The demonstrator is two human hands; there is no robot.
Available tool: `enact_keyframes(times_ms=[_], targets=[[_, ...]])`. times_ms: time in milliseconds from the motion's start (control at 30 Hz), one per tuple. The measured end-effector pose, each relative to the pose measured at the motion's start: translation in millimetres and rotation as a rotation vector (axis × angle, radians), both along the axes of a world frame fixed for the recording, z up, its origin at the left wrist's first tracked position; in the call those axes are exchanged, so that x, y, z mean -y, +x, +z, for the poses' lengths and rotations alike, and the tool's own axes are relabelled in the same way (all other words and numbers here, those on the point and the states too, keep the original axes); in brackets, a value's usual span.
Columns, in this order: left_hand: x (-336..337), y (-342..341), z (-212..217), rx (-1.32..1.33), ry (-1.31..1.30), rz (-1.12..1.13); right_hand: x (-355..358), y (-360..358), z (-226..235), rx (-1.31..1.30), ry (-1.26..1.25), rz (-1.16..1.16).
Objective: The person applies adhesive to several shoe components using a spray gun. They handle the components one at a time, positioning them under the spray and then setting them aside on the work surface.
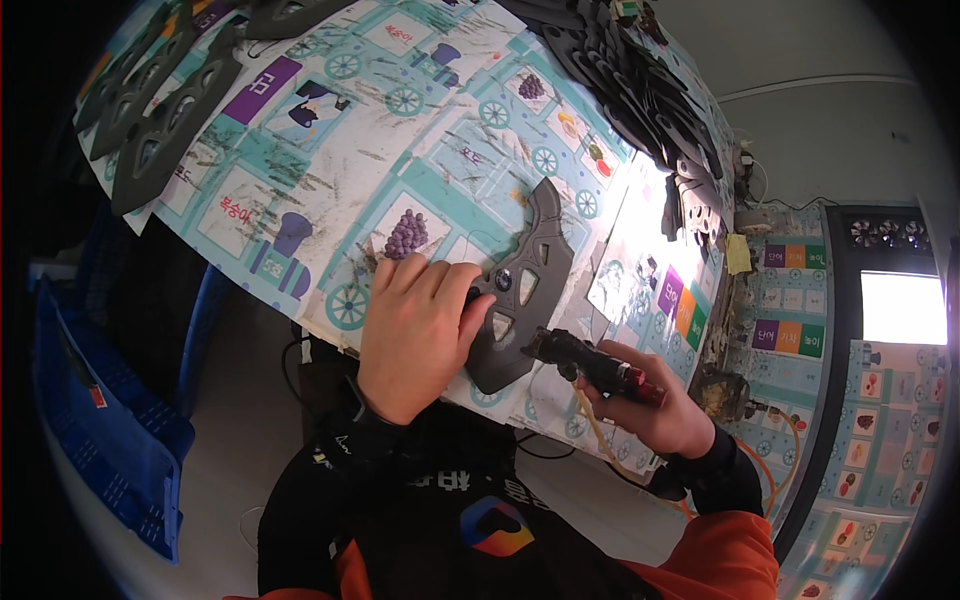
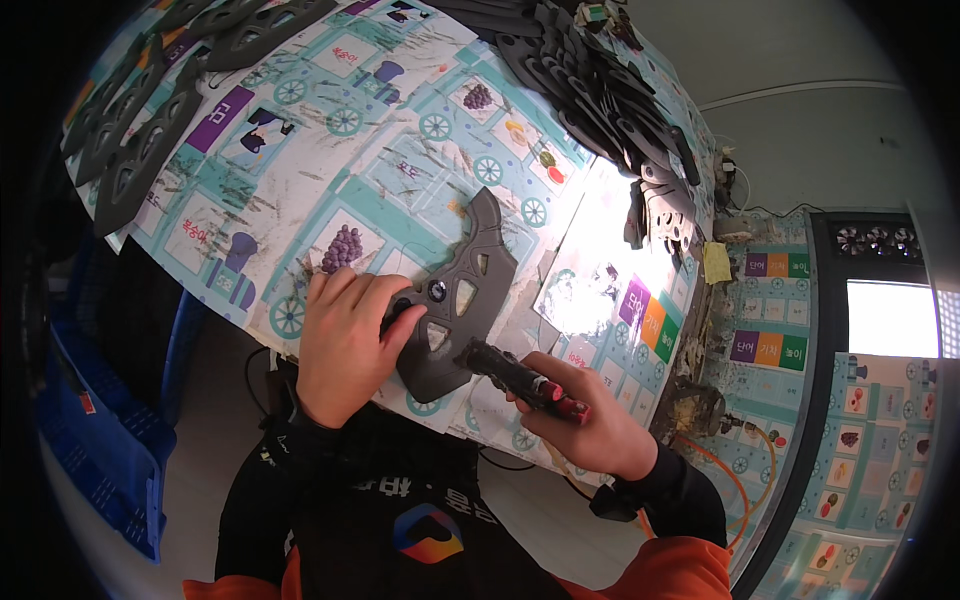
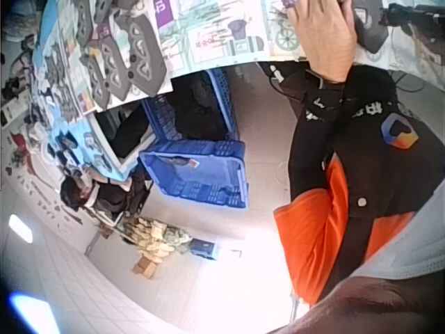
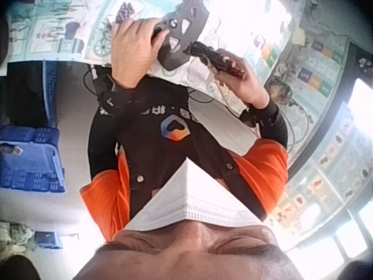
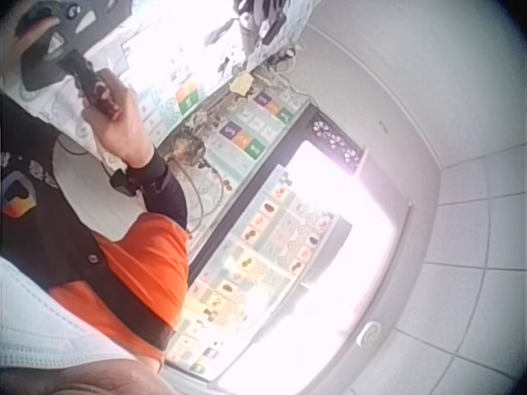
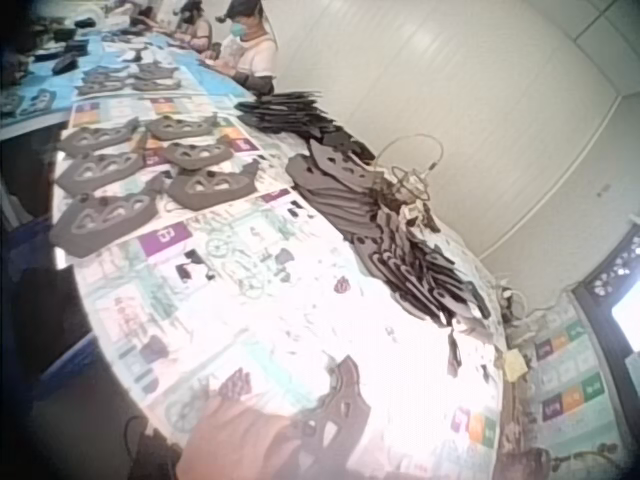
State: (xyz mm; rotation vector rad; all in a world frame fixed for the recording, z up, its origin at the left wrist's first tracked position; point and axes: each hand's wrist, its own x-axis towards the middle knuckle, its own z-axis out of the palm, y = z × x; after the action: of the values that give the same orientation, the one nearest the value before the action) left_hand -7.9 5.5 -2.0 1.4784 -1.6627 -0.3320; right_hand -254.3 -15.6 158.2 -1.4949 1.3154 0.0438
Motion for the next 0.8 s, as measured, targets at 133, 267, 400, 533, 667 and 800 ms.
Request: enact_keyframes(times_ms=[133,267,400,533,667,800], targets=[[0.3,-0.4,-1.0,0.006,-0.001,-0.001,0.5,-4.9,-1.8,-0.039,0.009,-0.051],[0.6,0.0,1.5,0.01,0.0,-0.006,-8.0,-26.0,-19.5,0.057,-0.138,-0.079],[0.6,0.4,1.0,0.003,0.009,-0.006,-1.6,-22.6,-19.4,0.098,-0.162,-0.057],[1.0,0.2,1.7,0.004,0.016,-0.01,3.8,-21.9,-18.8,0.054,-0.167,-0.025],[0.6,0.2,1.7,0.0,0.016,-0.005,8.1,-11.3,-9.7,-0.011,-0.074,-0.081],[0.9,-0.1,1.8,0.008,0.014,-0.002,9.0,-9.1,-6.9,0.02,-0.051,-0.24]])
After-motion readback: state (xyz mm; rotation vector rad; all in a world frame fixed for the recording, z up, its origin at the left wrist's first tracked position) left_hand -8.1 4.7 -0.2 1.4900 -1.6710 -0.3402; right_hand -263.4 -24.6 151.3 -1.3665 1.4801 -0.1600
